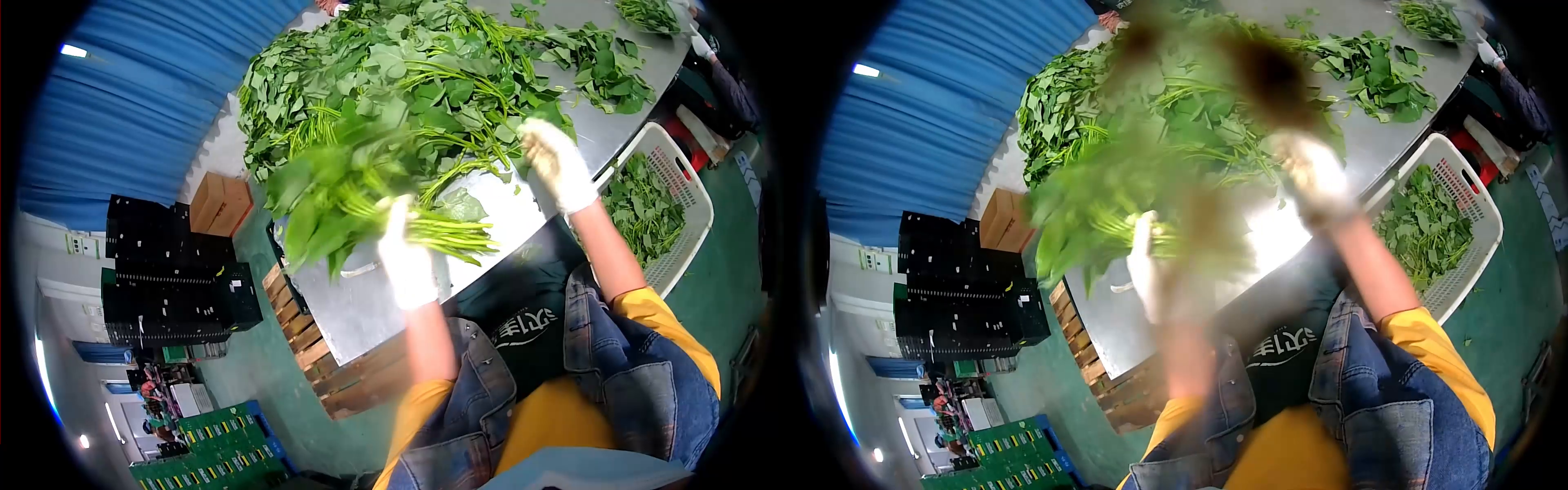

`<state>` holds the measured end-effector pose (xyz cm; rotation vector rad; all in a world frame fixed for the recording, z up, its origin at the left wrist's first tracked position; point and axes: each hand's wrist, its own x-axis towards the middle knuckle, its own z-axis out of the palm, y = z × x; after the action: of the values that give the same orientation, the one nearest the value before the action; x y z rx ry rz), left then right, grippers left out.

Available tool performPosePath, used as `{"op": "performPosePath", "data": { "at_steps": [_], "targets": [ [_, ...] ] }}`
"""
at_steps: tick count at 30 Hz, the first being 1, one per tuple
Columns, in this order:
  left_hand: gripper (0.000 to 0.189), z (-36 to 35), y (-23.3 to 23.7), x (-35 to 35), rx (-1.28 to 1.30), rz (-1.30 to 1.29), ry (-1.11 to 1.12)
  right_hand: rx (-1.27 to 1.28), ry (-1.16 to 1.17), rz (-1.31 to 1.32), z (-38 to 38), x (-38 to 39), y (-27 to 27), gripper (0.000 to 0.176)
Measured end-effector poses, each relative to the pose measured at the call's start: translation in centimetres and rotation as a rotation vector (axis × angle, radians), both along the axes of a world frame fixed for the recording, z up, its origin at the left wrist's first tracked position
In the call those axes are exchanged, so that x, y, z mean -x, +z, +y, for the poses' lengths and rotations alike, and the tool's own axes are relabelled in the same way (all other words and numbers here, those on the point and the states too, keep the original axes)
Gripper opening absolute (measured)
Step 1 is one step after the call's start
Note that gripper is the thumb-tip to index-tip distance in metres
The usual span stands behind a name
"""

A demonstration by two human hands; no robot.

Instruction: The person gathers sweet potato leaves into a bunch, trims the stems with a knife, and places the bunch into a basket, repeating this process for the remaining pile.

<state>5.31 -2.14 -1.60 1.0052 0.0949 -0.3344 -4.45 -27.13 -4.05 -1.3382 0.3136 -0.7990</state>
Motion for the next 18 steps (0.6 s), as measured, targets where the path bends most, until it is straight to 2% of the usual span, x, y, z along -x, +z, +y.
{"op": "performPosePath", "data": {
  "at_steps": [1,2,4,6,7,8,10,11,13,14,16,17,18],
  "targets": [
    [0.027,1.1,0.9,0.1,0.071,-0.028,0.059,-0.842,0.185,-0.386,-2.9,-0.2,-0.4,0.033],
    [0.030,2.7,1.1,0.1,-0.153,-0.234,-0.072,-0.859,0.210,-0.474,-5.0,0.0,-0.2,0.041],
    [0.033,2.1,2.9,0.7,0.206,-0.071,0.128,-0.870,0.166,-0.362,-4.9,-0.4,1.6,0.040],
    [0.036,2.4,1.9,0.0,0.279,-0.084,0.130,-0.043,0.089,0.142,-3.2,-1.8,1.7,0.036],
    [0.038,2.5,1.6,0.0,0.376,-0.043,0.052,0.026,0.142,0.322,-1.8,-2.8,2.1,0.031],
    [0.040,2.5,1.3,-0.1,0.473,-0.005,-0.023,0.130,0.224,0.284,-1.2,-4.6,0.2,0.030],
    [0.040,2.7,0.2,-0.3,0.442,0.010,-0.053,0.790,0.019,0.329,-0.7,-8.1,-3.0,0.029],
    [0.039,2.7,0.2,0.0,0.415,0.007,-0.033,0.792,0.043,0.309,-0.4,-9.3,-3.3,0.029],
    [0.038,2.7,0.3,0.2,0.458,0.068,-0.018,1.301,-0.085,0.570,0.3,-10.8,-4.0,0.023],
    [0.038,3.0,0.1,0.4,0.460,0.034,-0.035,1.395,-0.121,0.568,0.5,-11.4,-4.3,0.019],
    [0.038,3.2,0.3,0.4,0.535,0.141,-0.029,1.504,-0.132,0.613,-0.8,-13.4,-6.3,0.018],
    [0.038,3.4,0.3,0.4,0.537,0.132,-0.018,1.496,-0.168,0.610,-0.9,-13.4,-5.6,0.016],
    [0.037,3.5,0.2,0.4,0.582,0.159,-0.023,1.346,-0.159,0.677,-0.7,-13.2,-4.0,0.019]
  ]
}}
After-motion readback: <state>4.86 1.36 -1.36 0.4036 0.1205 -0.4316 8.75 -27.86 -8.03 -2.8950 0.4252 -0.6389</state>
